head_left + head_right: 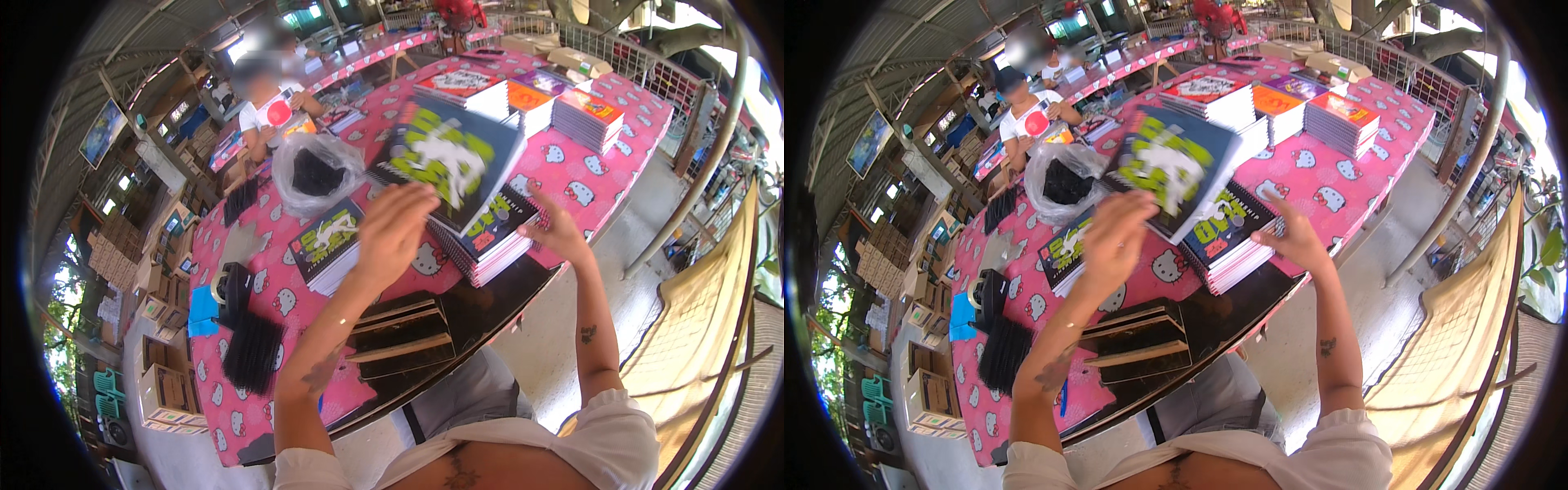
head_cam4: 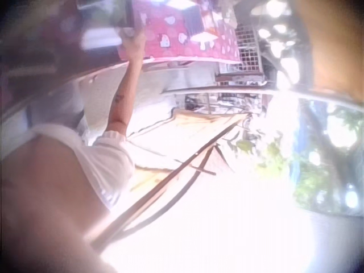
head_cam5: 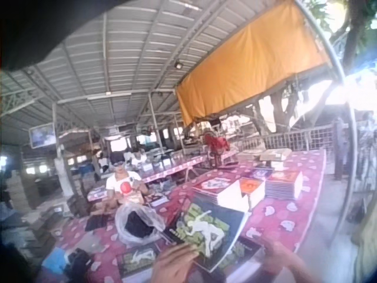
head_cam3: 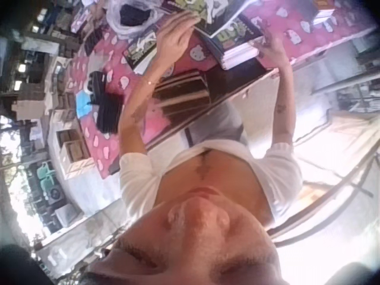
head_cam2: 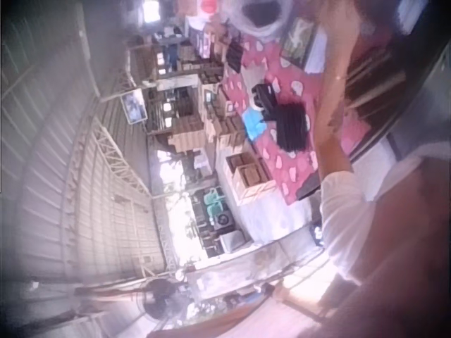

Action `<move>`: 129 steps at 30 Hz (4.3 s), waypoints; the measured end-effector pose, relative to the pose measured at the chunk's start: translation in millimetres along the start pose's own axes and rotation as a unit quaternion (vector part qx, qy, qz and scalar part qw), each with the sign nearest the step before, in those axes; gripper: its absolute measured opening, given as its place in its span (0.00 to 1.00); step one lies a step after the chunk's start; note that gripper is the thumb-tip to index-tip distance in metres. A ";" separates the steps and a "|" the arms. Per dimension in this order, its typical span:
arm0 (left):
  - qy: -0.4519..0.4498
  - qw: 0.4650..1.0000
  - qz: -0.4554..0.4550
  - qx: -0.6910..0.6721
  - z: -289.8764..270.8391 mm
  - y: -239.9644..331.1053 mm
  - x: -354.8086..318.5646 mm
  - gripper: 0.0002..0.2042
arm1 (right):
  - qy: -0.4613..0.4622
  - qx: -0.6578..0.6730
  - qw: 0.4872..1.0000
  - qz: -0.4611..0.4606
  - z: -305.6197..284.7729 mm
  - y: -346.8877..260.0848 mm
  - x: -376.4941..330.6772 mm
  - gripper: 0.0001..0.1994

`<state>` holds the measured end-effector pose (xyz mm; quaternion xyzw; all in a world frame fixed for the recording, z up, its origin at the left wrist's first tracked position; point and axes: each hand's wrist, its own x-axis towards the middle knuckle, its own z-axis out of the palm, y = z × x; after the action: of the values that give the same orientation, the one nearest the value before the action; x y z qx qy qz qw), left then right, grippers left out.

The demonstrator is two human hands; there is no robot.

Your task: The person assembles notebooks by picking up a stack of paper and a cover, threading a black spiral binding through the side holes, and placing the finished notebook onto a stack.

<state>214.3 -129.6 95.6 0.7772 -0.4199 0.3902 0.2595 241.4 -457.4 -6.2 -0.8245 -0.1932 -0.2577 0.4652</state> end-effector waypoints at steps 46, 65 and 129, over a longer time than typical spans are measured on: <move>-0.218 0.945 -0.163 0.183 -104.3 69.3 -97.4 0.14 | -0.179 0.227 0.957 0.032 128.0 -131.4 -77.8 0.27; -0.106 0.742 -0.469 0.467 -173.4 -28.6 -353.2 0.08 | -0.101 0.315 0.943 -0.041 155.7 -116.8 -61.8 0.38; -0.090 0.915 -0.391 0.038 -157.8 54.3 -184.6 0.10 | -0.257 0.061 0.943 -0.201 229.0 -208.9 -35.4 0.08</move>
<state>43.3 41.0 36.0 0.9206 -0.0884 0.2017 0.3225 152.8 -158.8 12.4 -0.7768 -0.4829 -0.1131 0.3880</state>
